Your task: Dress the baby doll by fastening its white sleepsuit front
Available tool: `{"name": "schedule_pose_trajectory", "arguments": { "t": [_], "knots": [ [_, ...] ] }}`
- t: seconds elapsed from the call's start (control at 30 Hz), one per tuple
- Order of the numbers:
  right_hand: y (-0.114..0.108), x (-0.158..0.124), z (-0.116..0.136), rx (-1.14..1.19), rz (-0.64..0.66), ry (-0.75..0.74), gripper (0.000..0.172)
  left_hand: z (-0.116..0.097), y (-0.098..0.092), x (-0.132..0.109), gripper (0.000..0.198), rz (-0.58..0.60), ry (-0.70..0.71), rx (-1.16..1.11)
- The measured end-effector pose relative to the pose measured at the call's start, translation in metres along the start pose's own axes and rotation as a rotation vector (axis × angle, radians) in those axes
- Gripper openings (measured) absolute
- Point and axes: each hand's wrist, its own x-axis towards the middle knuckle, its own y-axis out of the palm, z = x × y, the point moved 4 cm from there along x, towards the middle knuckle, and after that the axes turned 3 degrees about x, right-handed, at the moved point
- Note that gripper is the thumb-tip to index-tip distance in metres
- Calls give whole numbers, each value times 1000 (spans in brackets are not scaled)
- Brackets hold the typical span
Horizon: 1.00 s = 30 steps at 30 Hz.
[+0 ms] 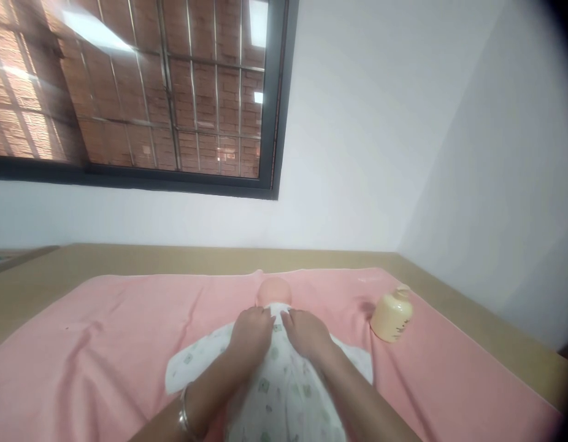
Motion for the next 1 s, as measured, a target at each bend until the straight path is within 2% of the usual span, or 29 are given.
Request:
{"name": "schedule_pose_trajectory", "arguments": {
  "t": [0.07, 0.13, 0.23, 0.3, 0.4, 0.47, 0.57, 0.67, 0.73, 0.83, 0.9, 1.0],
  "knots": [
    [2, 3, -4, 13, 36, 19, 63, -3, -2, -1, 39, -50, 39, 46],
    [-1, -1, 1, -19, -9, 3, 61, 4, -2, 1, 38, -43, -15, -31],
    [-7, -11, 15, -68, -118, -76, 59, 18, 0, 5, 44, 102, -121, -245],
    [-9, -12, 18, -61, -114, -85, 61, 18, -1, 5, 45, 149, -115, -303],
    [-7, -4, 5, -16, -8, 21, 61, 7, -9, 0, 37, 54, -21, -191],
    [-5, -1, 0, 31, 57, 37, 62, 1, -11, -4, 34, 13, 19, -123],
    [-7, -7, 9, 31, -9, -59, 61, 3, -8, -5, 36, 50, 26, -106],
    [-7, -15, 21, -11, -111, -124, 60, 10, -3, -1, 34, 132, 15, -204],
    [-5, -13, 18, -35, -100, -70, 59, 10, -3, 0, 35, 132, -13, -242],
    [-3, 0, 3, -16, 8, 48, 59, 4, -8, -2, 31, 60, 9, -162],
    [-2, 5, -3, 17, 64, 60, 62, 1, -10, -3, 31, 34, 17, -141],
    [-4, -1, 4, -49, -7, 13, 57, 7, -9, -2, 40, 77, -64, -235]
  ]
}}
